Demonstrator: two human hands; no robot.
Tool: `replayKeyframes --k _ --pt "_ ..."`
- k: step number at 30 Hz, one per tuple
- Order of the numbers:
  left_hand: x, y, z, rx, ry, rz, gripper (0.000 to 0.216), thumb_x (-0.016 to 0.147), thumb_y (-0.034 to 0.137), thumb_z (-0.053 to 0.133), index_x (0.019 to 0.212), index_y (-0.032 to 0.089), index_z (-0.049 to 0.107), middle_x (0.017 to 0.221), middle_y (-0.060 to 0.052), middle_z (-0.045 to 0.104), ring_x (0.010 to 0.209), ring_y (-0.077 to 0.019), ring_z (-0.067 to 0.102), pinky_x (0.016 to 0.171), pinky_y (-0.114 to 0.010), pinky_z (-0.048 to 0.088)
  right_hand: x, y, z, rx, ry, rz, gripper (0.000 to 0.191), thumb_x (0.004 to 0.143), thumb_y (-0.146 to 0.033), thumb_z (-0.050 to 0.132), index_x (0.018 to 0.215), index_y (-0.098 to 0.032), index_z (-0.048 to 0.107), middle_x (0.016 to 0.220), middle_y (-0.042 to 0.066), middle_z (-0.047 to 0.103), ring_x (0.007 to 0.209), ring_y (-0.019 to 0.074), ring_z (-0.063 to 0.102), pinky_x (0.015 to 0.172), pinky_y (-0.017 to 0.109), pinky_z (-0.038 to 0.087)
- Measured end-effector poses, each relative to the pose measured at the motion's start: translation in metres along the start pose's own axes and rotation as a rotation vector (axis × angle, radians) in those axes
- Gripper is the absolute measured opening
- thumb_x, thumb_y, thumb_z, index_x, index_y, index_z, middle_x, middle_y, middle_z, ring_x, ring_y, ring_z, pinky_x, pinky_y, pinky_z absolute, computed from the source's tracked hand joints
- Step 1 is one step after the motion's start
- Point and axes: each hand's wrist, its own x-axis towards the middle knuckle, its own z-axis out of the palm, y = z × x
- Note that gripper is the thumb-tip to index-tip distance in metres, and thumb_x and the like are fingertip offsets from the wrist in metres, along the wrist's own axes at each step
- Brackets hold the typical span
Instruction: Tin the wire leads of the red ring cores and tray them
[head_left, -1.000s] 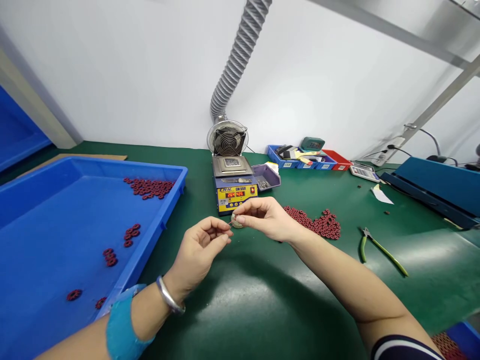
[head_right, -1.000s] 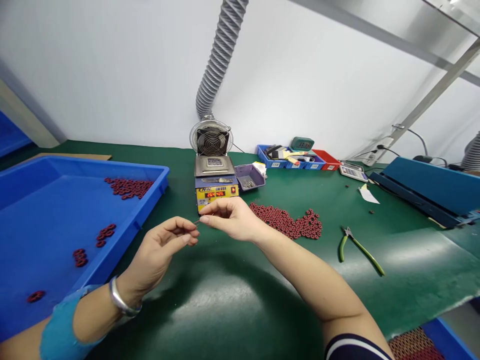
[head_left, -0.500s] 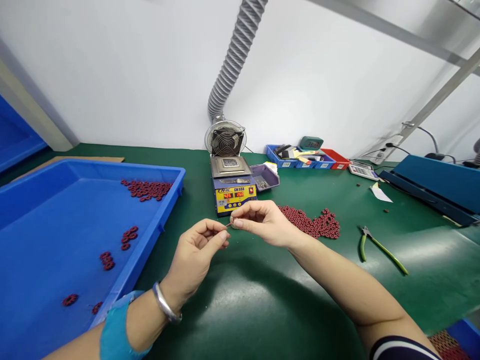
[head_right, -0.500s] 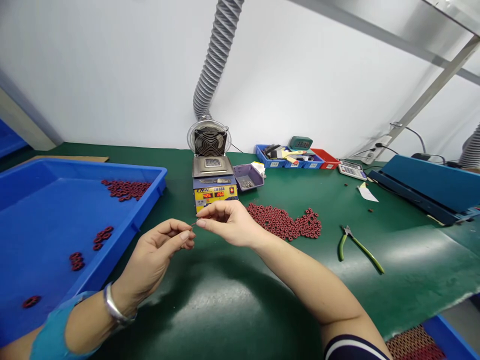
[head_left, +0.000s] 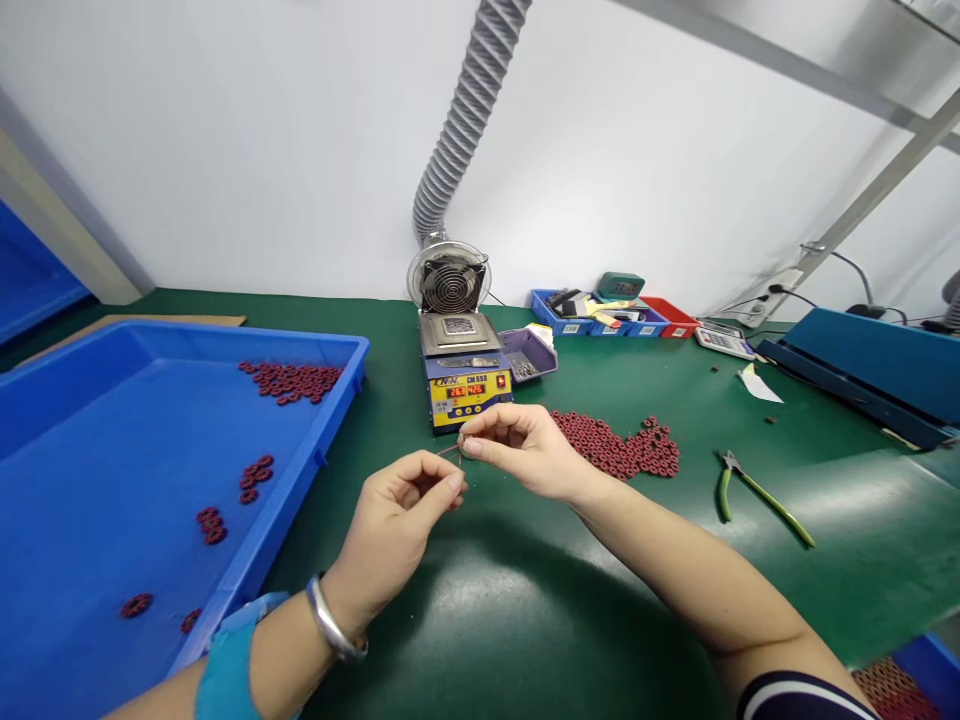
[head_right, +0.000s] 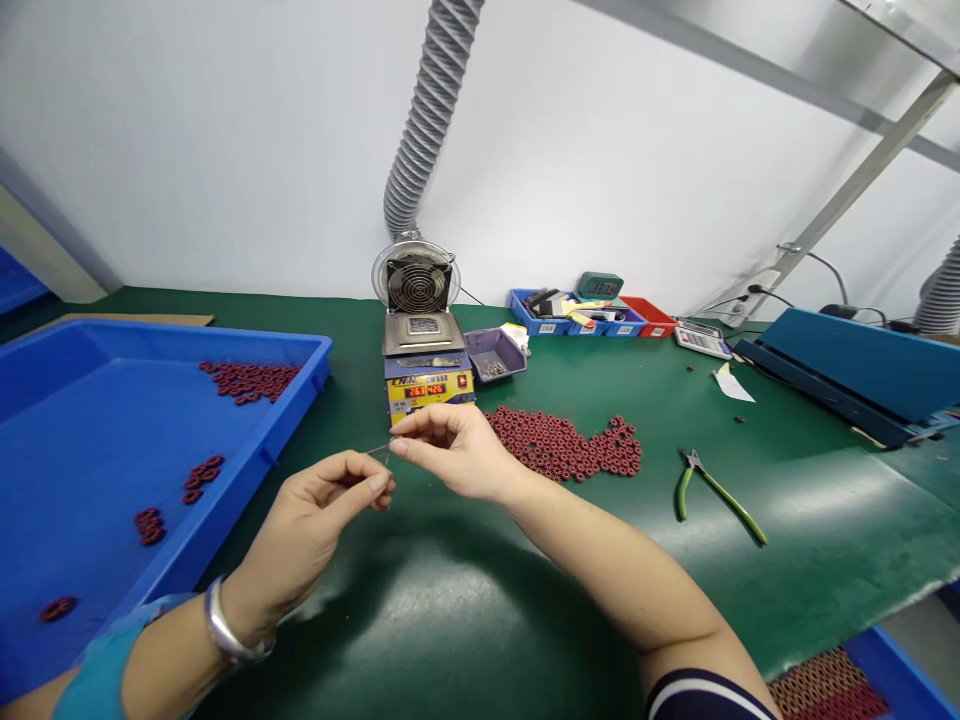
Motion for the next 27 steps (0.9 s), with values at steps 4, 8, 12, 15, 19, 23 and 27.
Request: replayKeyframes --k 4,8,12,15,19,23,27 --pt "-0.002 0.0 0.0 0.111 -0.051 0.045 0.011 0.076 0.028 0.062 0.073 0.017 0.062 0.067 0.001 0.059 0.064 -0.013 0.054 0.062 -0.023 0.045 0.017 -0.005 -0.015 -0.121 0.039 -0.062 0.023 0.07 -0.034 0.072 0.083 -0.016 0.066 0.074 0.001 0.067 0.066 0.0112 0.061 0.067 0.027 0.05" --pt "0.0 -0.005 0.0 0.157 -0.101 0.002 0.014 0.076 0.031 0.063 0.081 0.018 0.062 0.073 0.0 0.06 0.069 -0.0153 0.055 0.065 -0.026 0.046 0.065 -0.018 -0.05 -0.423 0.132 -0.161 0.018 0.074 -0.029 0.067 0.083 -0.014 0.065 0.074 0.002 0.067 0.064 0.0102 0.06 0.066 0.026 0.05" --pt "0.002 -0.009 -0.001 0.244 -0.153 0.015 0.015 0.078 0.033 0.06 0.081 0.018 0.061 0.073 -0.001 0.06 0.068 -0.0154 0.055 0.066 -0.027 0.046 0.12 -0.029 -0.08 -0.986 0.217 -0.136 0.018 0.082 -0.023 0.056 0.09 -0.01 0.066 0.082 0.006 0.069 0.07 0.0106 0.06 0.069 0.024 0.049" --pt "0.004 -0.008 -0.001 0.285 -0.17 0.015 0.016 0.079 0.034 0.058 0.081 0.018 0.06 0.073 -0.001 0.06 0.067 -0.0153 0.054 0.066 -0.027 0.046 0.149 -0.031 -0.089 -1.186 0.249 -0.1 0.017 0.081 -0.018 0.056 0.09 -0.009 0.067 0.084 0.008 0.069 0.074 0.0135 0.061 0.073 0.026 0.048" --pt "0.006 -0.007 -0.002 0.307 -0.183 -0.013 0.018 0.08 0.036 0.057 0.08 0.017 0.059 0.071 0.0 0.058 0.067 -0.015 0.053 0.065 -0.027 0.046 0.169 -0.027 -0.089 -1.303 0.248 -0.056 0.016 0.079 -0.014 0.056 0.088 -0.012 0.069 0.087 0.009 0.07 0.08 0.0177 0.062 0.079 0.03 0.047" --pt "0.006 -0.007 -0.001 0.314 -0.218 -0.023 0.018 0.08 0.035 0.056 0.08 0.017 0.059 0.07 0.001 0.057 0.065 -0.0143 0.052 0.064 -0.027 0.045 0.177 -0.023 -0.084 -1.386 0.22 -0.016 0.017 0.078 -0.013 0.055 0.088 -0.015 0.069 0.09 0.008 0.07 0.085 0.0195 0.063 0.08 0.029 0.047" --pt "0.004 -0.007 -0.001 0.308 -0.229 -0.025 0.017 0.08 0.034 0.055 0.08 0.017 0.059 0.069 0.001 0.056 0.065 -0.0141 0.051 0.064 -0.027 0.044 0.181 -0.017 -0.08 -1.423 0.192 0.003 0.016 0.077 -0.014 0.055 0.084 -0.016 0.069 0.091 0.009 0.07 0.087 0.0213 0.063 0.08 0.03 0.047"
